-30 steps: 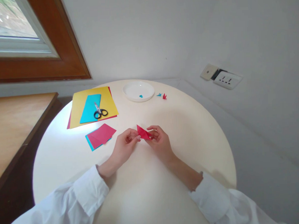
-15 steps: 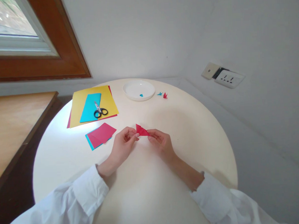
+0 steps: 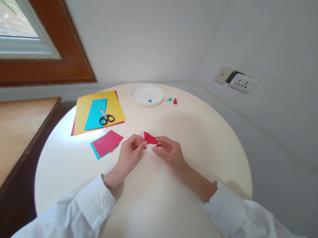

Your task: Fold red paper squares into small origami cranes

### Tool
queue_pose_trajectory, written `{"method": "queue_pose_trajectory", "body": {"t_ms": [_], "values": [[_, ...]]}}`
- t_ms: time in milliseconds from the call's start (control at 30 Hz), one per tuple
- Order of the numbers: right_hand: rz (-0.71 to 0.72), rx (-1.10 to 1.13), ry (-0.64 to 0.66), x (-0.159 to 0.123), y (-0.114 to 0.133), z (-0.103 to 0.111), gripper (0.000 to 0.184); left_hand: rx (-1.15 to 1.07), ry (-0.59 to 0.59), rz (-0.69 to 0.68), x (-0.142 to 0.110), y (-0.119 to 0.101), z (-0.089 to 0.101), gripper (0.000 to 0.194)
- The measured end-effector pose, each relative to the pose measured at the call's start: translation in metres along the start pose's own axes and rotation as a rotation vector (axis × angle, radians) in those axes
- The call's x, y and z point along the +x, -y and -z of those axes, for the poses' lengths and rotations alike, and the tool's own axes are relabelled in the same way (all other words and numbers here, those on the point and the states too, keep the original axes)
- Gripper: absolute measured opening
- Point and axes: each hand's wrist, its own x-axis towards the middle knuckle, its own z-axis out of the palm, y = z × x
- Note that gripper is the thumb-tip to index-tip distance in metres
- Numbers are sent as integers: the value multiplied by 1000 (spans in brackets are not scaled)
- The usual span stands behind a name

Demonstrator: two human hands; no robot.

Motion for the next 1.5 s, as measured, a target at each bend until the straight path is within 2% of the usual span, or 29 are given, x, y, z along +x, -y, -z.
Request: {"method": "queue_pose_trajectory", "body": {"t_ms": [200, 533, 1067, 1500], "values": [[-83, -28, -111, 2, -3, -3, 15, 21, 36, -41, -2, 0, 0, 13], [-106, 35, -184, 3, -1, -5, 14, 36, 43, -46, -2, -1, -1, 13], [-100, 32, -156, 3, -4, -4, 13, 26, -18, 34, -1, -11, -1, 15], [-118, 33, -180, 3, -4, -5, 16, 14, -30, 29, -2, -8, -1, 16]]}}
